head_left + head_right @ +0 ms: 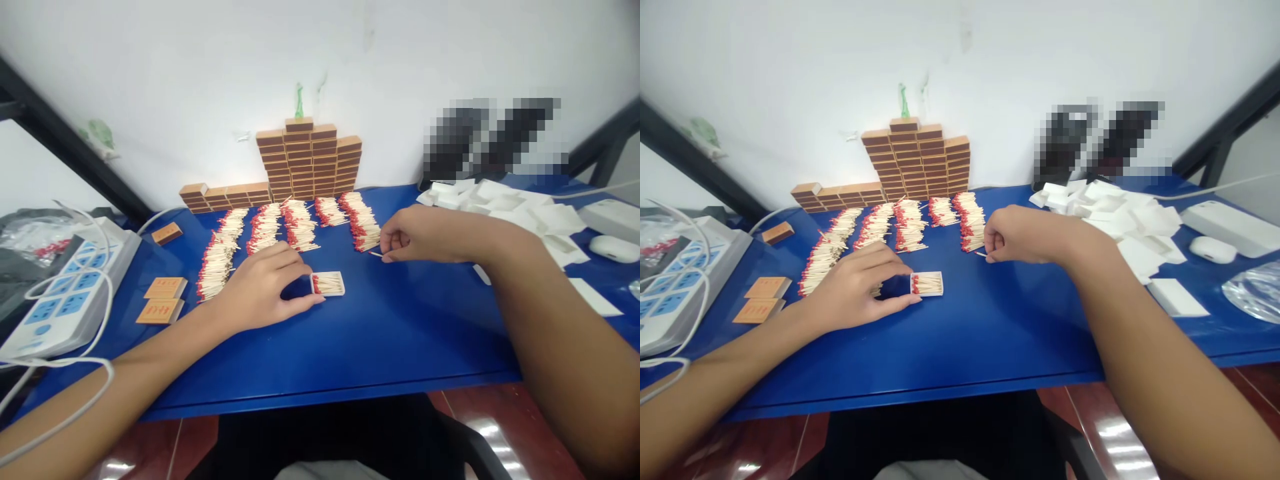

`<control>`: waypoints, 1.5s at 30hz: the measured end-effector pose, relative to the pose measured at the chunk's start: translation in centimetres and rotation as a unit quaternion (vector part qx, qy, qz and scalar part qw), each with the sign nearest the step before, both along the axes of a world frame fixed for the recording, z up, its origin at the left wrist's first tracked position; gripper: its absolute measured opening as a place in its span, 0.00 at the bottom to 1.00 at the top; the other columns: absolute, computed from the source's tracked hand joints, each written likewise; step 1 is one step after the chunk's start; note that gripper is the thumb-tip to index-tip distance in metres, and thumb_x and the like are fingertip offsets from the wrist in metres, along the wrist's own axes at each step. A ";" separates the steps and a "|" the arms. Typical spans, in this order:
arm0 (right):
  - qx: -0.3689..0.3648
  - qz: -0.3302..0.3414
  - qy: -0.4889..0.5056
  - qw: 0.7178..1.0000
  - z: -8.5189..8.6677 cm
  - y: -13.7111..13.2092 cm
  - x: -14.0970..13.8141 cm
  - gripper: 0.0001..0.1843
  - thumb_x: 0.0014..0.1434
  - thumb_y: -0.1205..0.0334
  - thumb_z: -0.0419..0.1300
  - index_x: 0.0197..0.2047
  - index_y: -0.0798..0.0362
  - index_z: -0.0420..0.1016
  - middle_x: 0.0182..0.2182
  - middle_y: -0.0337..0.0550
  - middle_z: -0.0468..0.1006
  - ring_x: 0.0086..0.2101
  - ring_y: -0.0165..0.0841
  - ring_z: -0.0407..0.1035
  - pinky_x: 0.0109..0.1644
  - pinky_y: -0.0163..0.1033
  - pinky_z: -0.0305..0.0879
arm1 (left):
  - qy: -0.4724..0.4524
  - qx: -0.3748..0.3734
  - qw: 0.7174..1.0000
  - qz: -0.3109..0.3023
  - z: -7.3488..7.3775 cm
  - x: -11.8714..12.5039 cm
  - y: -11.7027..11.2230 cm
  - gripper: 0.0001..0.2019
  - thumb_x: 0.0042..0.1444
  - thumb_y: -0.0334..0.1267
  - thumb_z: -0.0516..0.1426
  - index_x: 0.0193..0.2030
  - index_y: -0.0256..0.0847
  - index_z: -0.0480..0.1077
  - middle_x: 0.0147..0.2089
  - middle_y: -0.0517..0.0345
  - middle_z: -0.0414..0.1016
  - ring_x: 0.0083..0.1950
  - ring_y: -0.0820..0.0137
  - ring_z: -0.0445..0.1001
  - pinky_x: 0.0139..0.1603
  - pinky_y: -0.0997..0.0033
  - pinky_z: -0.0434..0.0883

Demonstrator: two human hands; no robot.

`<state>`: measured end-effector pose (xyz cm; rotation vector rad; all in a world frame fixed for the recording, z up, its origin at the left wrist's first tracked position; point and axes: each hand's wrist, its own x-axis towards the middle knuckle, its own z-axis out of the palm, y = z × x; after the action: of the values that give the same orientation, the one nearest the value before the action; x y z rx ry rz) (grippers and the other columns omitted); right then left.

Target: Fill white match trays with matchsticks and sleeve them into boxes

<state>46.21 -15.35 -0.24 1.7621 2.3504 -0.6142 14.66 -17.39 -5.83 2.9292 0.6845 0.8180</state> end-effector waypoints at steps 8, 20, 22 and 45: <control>0.068 0.024 0.016 0.997 -0.8 0.9 -0.2 0.04 0.60 0.63 0.65 0.38 0.50 0.83 0.31 0.41 0.82 0.29 0.34 0.72 0.35 0.40 0.61 | 0.006 -0.004 1.000 0.007 -0.1 0.0 0.0 0.15 0.69 0.50 0.63 0.46 0.38 0.79 0.41 0.50 0.81 0.43 0.62 0.77 0.47 0.61 0.76; 0.095 0.055 0.034 0.993 -1.0 1.2 -0.1 0.11 0.60 0.59 0.66 0.44 0.48 0.88 0.30 0.41 0.83 0.28 0.34 0.72 0.34 0.41 0.60 | 0.014 -0.012 1.000 0.008 0.0 0.0 0.0 0.15 0.69 0.50 0.63 0.46 0.39 0.79 0.41 0.50 0.81 0.43 0.62 0.77 0.47 0.61 0.76; 0.099 0.054 0.030 0.993 -1.0 1.2 -0.1 0.11 0.60 0.59 0.66 0.45 0.48 0.87 0.30 0.41 0.83 0.28 0.34 0.72 0.34 0.40 0.60 | 0.016 -0.016 1.000 0.009 0.0 0.0 -0.1 0.15 0.69 0.50 0.63 0.46 0.39 0.79 0.41 0.50 0.81 0.44 0.62 0.77 0.47 0.61 0.76; 0.018 -0.003 0.004 1.000 -0.9 1.0 1.4 0.06 0.61 0.59 0.67 0.32 0.48 0.82 0.28 0.43 0.82 0.26 0.36 0.70 0.31 0.43 0.61 | 0.011 -0.012 1.000 0.003 -0.1 -0.1 0.0 0.15 0.69 0.50 0.63 0.45 0.38 0.79 0.41 0.50 0.81 0.43 0.63 0.77 0.45 0.62 0.76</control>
<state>47.58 -14.38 -1.12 1.7844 2.3765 -0.5849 14.59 -17.35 -5.97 2.9200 0.7005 0.7734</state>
